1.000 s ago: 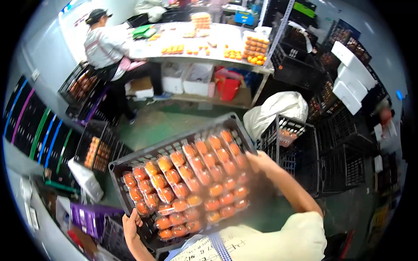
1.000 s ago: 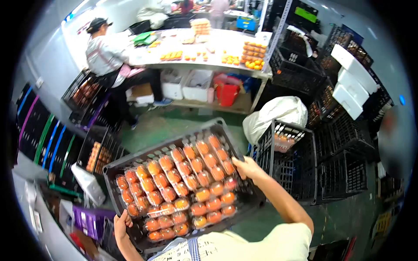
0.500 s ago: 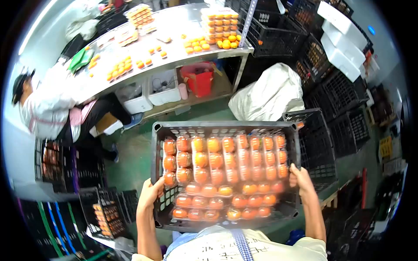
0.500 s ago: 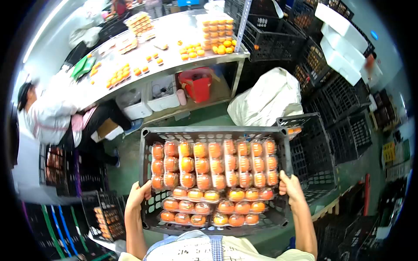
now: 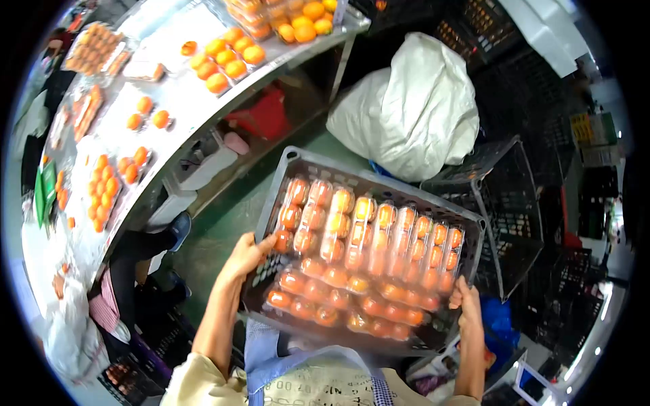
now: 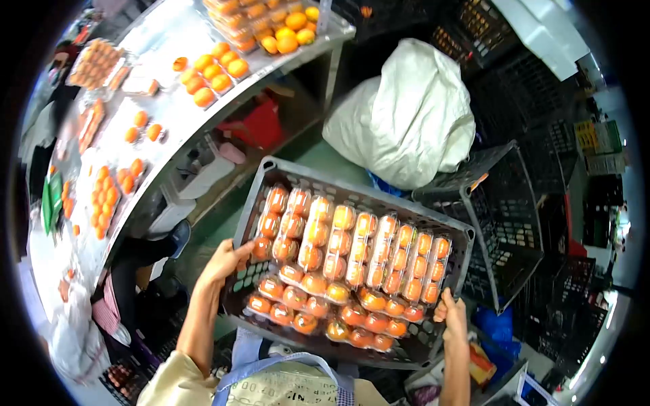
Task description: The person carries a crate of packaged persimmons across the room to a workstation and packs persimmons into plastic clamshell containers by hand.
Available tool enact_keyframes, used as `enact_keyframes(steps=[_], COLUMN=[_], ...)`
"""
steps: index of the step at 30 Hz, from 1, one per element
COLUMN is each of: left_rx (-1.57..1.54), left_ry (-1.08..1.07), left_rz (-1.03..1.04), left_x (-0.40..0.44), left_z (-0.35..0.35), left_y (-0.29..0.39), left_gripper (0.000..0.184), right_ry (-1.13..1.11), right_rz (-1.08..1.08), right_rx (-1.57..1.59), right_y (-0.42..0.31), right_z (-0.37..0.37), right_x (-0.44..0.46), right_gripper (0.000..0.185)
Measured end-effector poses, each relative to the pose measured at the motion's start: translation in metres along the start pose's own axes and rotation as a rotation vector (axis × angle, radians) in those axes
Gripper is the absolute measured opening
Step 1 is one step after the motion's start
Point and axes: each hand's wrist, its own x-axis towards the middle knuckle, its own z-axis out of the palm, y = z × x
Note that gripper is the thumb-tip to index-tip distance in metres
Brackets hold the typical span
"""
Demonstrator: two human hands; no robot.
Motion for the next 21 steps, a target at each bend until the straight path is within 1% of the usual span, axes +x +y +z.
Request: enact_keyframes(steps=[1,2,3,4,5,6,8,9,10,11,12,13,14,15,17,18,19,20,21], left_rx=[0.033,0.065,0.102,0.204,0.225,0.249,0.361,0.367,0.366,0.357,0.351,0.362,0.376,0.406,0.437,0.44,0.455,0.449,0.451], left_ry=[-0.005,-0.011,-0.061,-0.001,-0.046,-0.09,-0.115,-0.164,-0.215,-0.249,-0.279,-0.319,-0.277,-0.279,-0.26,-0.252,-0.21,-0.208,-0.228], left_rz=[-0.014,-0.027,-0.035,-0.046,-0.049,-0.051,-0.051,-0.057,-0.062,-0.075,-0.088,-0.086,-0.085,-0.084,-0.082,-0.083,-0.11,-0.096,-0.116], left_x=[0.014,0.027,0.052,0.068,0.085,0.13,0.173,0.227,0.251,0.262,0.298,0.319,0.34,0.387,0.436,0.455,0.474,0.504,0.519], left_z=[-0.003,-0.018,-0.027,-0.032,-0.034,-0.035,-0.037,-0.042,-0.039,-0.028,-0.018,-0.016,-0.012,0.0,0.012,0.023,0.037,0.034,0.035], left_y=[0.012,0.026,0.044,0.054,0.055,0.043,0.021,-0.009,-0.027,-0.025,-0.028,-0.037,-0.051,-0.07,-0.087,-0.091,-0.098,-0.121,-0.135], left_gripper=[0.028,0.029,0.031,0.032,0.033,0.034,0.035,0.035,0.035,0.032,0.033,0.034,0.035,0.037,0.04,0.042,0.038,0.043,0.051], right_ry=[0.02,0.088,0.109,0.119,0.113,0.112,0.172,0.198,0.226,0.157,0.181,0.17,0.159,0.191,0.211,0.302,0.225,0.149,0.225], right_rz=[0.01,0.048,0.086,0.098,0.125,0.143,0.158,0.195,0.227,0.237,0.232,0.235,0.238,0.247,0.254,0.248,0.221,0.192,0.163], right_rx=[0.002,0.002,0.048,0.1,0.134,0.165,0.23,0.28,0.325,0.403,0.412,0.458,0.505,0.512,0.512,0.481,0.553,0.625,0.593], right_y=[0.004,0.001,0.003,0.01,0.031,0.068,0.103,0.131,0.156,0.182,0.203,0.22,0.237,0.257,0.295,0.306,0.319,0.336,0.346], right_z=[0.005,0.025,0.043,0.049,0.052,0.068,0.087,0.101,0.1,0.093,0.106,0.111,0.115,0.123,0.13,0.138,0.132,0.136,0.145], right_x=[0.0,-0.01,0.0,0.006,0.02,0.064,0.088,0.129,0.15,0.17,0.209,0.224,0.241,0.28,0.327,0.349,0.368,0.383,0.384], right_gripper=[0.028,0.029,0.029,0.03,0.03,0.03,0.029,0.028,0.028,0.026,0.026,0.026,0.025,0.026,0.027,0.028,0.029,0.029,0.03])
